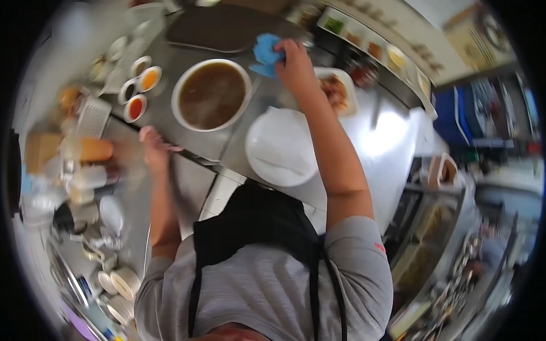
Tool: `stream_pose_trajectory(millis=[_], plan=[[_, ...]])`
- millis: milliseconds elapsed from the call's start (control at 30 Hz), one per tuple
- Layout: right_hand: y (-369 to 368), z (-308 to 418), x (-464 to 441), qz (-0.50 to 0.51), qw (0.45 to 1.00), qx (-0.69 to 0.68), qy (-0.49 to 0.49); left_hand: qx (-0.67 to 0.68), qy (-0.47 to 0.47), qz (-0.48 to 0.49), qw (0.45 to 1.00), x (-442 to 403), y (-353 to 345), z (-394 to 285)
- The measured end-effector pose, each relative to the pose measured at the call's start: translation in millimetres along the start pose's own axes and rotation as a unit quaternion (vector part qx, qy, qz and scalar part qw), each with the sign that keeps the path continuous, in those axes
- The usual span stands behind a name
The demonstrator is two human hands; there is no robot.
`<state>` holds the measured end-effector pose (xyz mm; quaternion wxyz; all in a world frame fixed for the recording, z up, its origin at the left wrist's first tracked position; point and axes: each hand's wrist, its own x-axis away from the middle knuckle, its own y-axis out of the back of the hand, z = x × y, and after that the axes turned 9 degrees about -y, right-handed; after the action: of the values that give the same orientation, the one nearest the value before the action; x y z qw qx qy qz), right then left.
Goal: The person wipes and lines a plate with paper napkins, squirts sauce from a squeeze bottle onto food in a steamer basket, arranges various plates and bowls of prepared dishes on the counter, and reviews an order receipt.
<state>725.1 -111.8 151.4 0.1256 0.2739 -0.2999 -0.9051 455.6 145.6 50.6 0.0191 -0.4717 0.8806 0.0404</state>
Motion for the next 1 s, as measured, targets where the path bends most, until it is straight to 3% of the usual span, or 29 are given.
stream_pose_trajectory(millis=[67, 167, 233, 300, 367, 400, 433, 567, 700, 733, 767, 833, 900, 933, 967, 1000], plan=[[78.6, 18.3, 23.5, -0.014, 1.0, 0.008, 0.001, 0.138, -0.03, 0.04, 0.989, -14.2, 5.0, 25.1], [170.1, 21.4, 87.8, 0.0, 0.995, 0.001, -0.097, -0.029, -0.124, 0.111, 0.986, -19.6, -5.2, 28.3], [199.7, 19.1, 142.3, 0.014, 0.952, -0.061, -0.301, -0.128, -0.212, 0.152, 0.957, -21.6, -23.0, 23.3], [198.6, 10.0, 196.5, 0.011, 0.963, 0.051, -0.264, -0.193, -0.256, 0.149, 0.935, -17.5, -32.3, 22.4], [176.9, 12.6, 241.0, 0.073, 0.94, 0.16, -0.294, -0.228, -0.279, 0.145, 0.922, -25.1, -28.5, 39.5], [155.2, 11.9, 266.5, 0.061, 0.927, 0.248, -0.274, -0.252, -0.33, 0.134, 0.9, -23.7, -31.7, 37.3], [134.9, -4.4, 292.4, 0.092, 0.933, 0.25, -0.242, -0.274, -0.381, 0.12, 0.875, -22.2, -35.3, 33.0], [108.8, -25.5, 353.6, 0.057, 0.933, 0.277, -0.224, -0.246, -0.35, 0.142, 0.893, -15.8, -41.4, 26.7], [173.2, -88.8, 396.8, -0.021, 0.887, 0.372, -0.271, -0.28, -0.321, 0.164, 0.89, -22.5, -35.9, 29.2], [196.1, -110.3, 409.7, -0.082, 0.878, 0.391, -0.263, -0.27, -0.316, 0.16, 0.896, -15.7, -40.4, 23.2], [219.2, -131.4, 416.8, -0.12, 0.852, 0.412, -0.298, -0.259, -0.311, 0.154, 0.902, -13.0, -43.3, 19.1], [258.0, -160.6, 415.9, -0.255, 0.773, 0.313, -0.489, -0.264, -0.327, 0.157, 0.894, -16.7, -39.9, 28.3], [267.6, -145.4, 383.0, -0.263, 0.785, 0.368, -0.423, -0.263, -0.333, 0.162, 0.891, -14.8, -39.5, 18.8], [261.0, -139.4, 368.0, -0.238, 0.817, 0.295, -0.434, -0.263, -0.326, 0.146, 0.896, -36.9, -18.1, 56.1], [244.3, -137.9, 358.2, -0.164, 0.837, 0.319, -0.413, -0.188, -0.323, 0.111, 0.921, -25.9, -27.8, 46.6], [224.9, -134.1, 347.0, -0.094, 0.85, 0.344, -0.387, -0.202, -0.18, 0.142, 0.952, -27.1, -23.4, 37.3]])
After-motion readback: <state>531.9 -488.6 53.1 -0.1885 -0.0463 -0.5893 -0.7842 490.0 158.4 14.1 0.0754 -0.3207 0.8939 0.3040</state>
